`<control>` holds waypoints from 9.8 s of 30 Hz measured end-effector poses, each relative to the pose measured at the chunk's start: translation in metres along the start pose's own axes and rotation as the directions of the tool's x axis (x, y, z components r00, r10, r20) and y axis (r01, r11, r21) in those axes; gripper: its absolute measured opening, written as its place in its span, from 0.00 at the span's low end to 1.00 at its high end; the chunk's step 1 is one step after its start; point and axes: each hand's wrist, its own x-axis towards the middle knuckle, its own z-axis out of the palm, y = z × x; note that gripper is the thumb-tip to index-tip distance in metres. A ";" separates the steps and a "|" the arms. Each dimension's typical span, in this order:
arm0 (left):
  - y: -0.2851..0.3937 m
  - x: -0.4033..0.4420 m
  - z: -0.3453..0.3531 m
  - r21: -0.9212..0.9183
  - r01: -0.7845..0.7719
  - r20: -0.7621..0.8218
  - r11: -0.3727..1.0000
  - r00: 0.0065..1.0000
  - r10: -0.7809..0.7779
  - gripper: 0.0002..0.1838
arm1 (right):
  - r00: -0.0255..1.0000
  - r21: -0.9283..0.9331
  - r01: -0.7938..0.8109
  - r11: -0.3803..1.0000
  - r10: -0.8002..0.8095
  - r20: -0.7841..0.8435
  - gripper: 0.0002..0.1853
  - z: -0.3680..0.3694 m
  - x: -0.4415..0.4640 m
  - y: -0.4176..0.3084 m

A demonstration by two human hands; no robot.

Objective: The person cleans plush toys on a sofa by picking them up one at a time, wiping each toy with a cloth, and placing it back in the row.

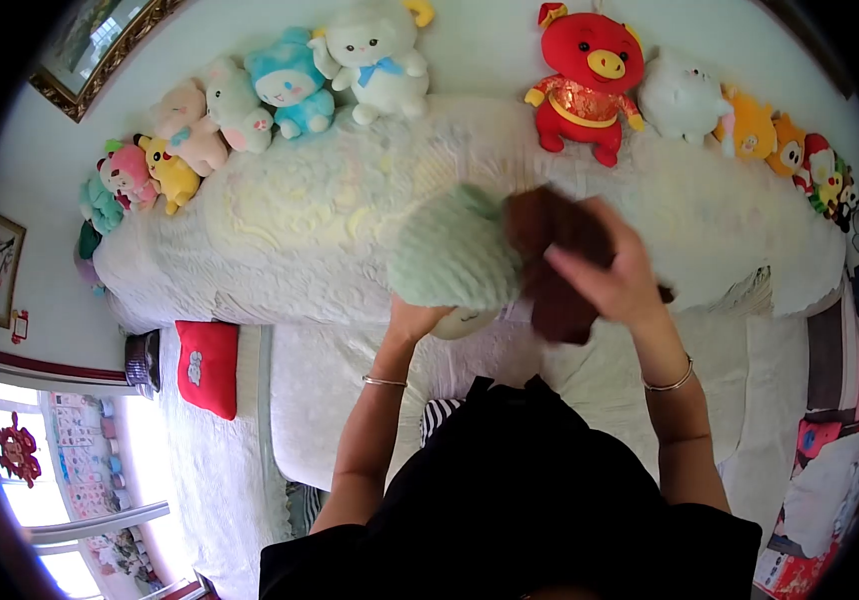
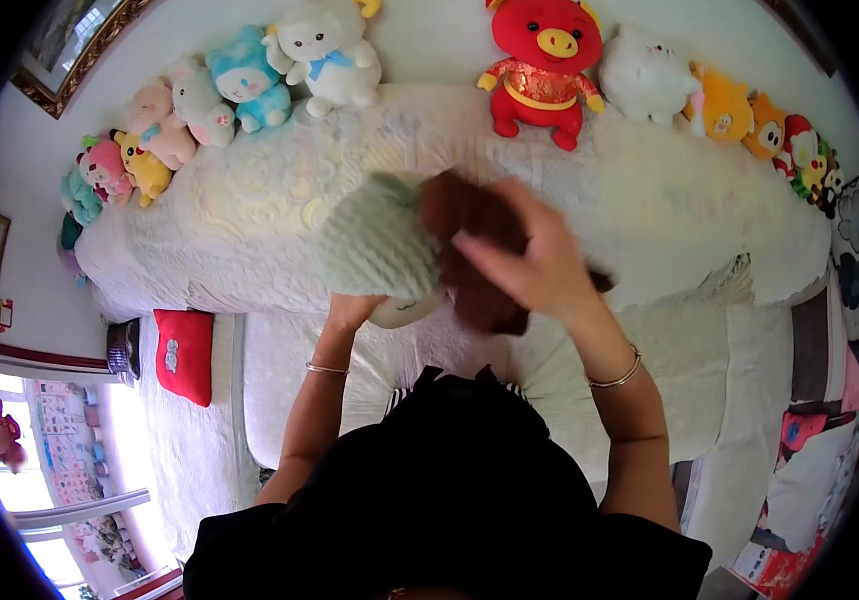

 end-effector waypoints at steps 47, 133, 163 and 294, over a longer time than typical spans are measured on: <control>-0.019 0.024 0.008 -0.934 0.239 0.241 0.264 0.970 -0.026 0.27 | 0.974 0.012 0.201 0.979 -0.202 0.101 0.23 0.027 0.031 0.111; 0.060 0.308 0.015 -0.329 -0.063 0.061 0.942 0.994 0.087 0.20 | 0.933 0.820 -0.206 0.534 0.361 -0.001 0.49 0.062 0.165 0.166; -0.003 0.324 0.046 0.018 -0.163 -0.142 0.986 0.976 0.164 0.44 | 0.848 0.744 0.044 0.667 0.369 -0.381 0.47 0.110 0.170 0.191; 0.100 0.307 -0.058 0.679 -0.704 0.327 0.207 0.543 0.774 0.40 | 0.835 0.794 0.031 0.606 0.422 -0.355 0.38 0.170 0.168 0.153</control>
